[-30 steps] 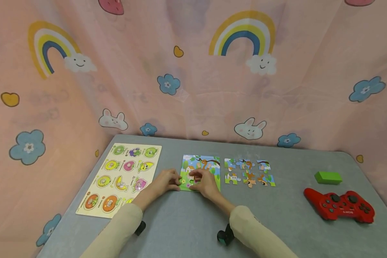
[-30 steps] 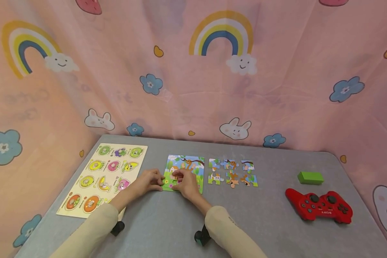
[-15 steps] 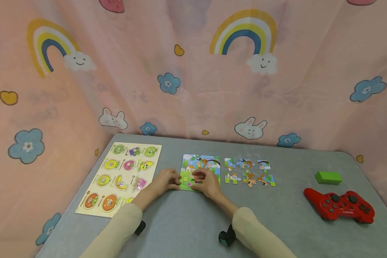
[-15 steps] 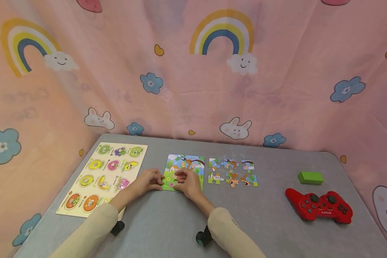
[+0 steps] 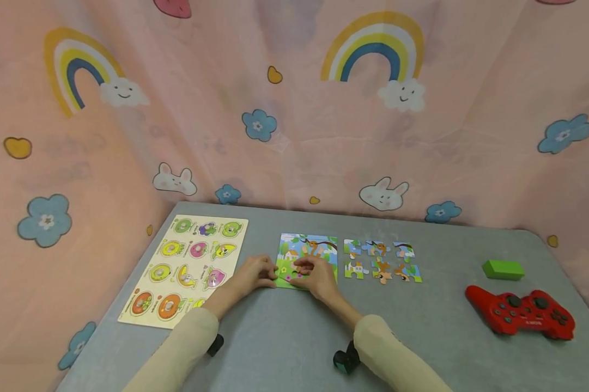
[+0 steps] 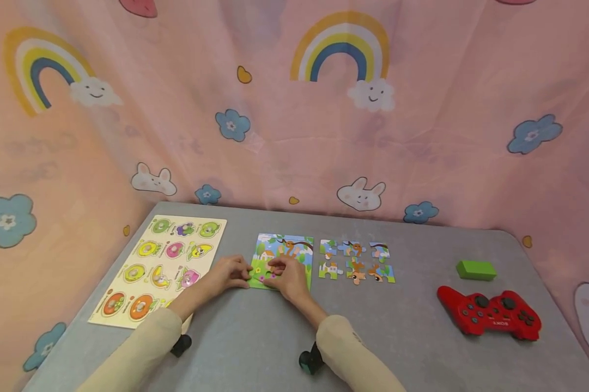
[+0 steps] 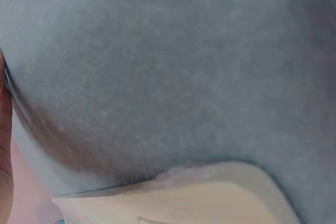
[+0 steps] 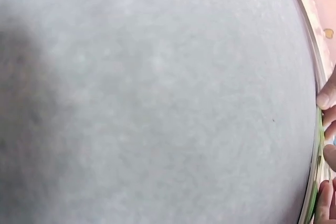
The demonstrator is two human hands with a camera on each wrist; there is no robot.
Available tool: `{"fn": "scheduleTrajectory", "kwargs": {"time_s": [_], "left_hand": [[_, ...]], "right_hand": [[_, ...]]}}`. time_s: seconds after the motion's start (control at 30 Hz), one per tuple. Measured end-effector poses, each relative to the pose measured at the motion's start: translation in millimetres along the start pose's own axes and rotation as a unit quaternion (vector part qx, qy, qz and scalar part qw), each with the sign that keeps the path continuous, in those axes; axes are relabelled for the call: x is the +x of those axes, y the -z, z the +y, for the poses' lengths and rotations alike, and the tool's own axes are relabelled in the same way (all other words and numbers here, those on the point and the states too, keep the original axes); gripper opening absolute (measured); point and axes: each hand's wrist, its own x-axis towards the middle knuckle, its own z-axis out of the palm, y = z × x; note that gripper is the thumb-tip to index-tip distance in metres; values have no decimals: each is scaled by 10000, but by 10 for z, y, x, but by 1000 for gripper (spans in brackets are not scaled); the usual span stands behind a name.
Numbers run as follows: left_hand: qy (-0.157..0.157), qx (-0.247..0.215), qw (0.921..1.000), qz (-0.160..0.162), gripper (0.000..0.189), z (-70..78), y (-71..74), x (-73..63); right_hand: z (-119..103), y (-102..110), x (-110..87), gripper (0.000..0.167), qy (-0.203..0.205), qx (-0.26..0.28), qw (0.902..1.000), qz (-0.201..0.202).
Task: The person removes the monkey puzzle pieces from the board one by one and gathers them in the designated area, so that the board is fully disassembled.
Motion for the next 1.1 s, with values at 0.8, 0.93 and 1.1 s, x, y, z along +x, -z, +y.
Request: {"fn": "scheduleTrajectory", "kwargs": {"time_s": [0.8, 0.93, 1.1], "left_hand": [[103, -71, 9999, -53, 13, 5, 3, 3], [106, -183, 9998, -59, 12, 15, 2, 2], [9, -149, 9999, -50, 12, 27, 11, 3]], "right_hand": [[269, 315, -55, 40, -155, 1759, 9750, -1352], [315, 384, -51, 39, -71, 1853, 9701, -1565], [333, 456, -65, 38, -66, 1944, 9670, -1645]]}}
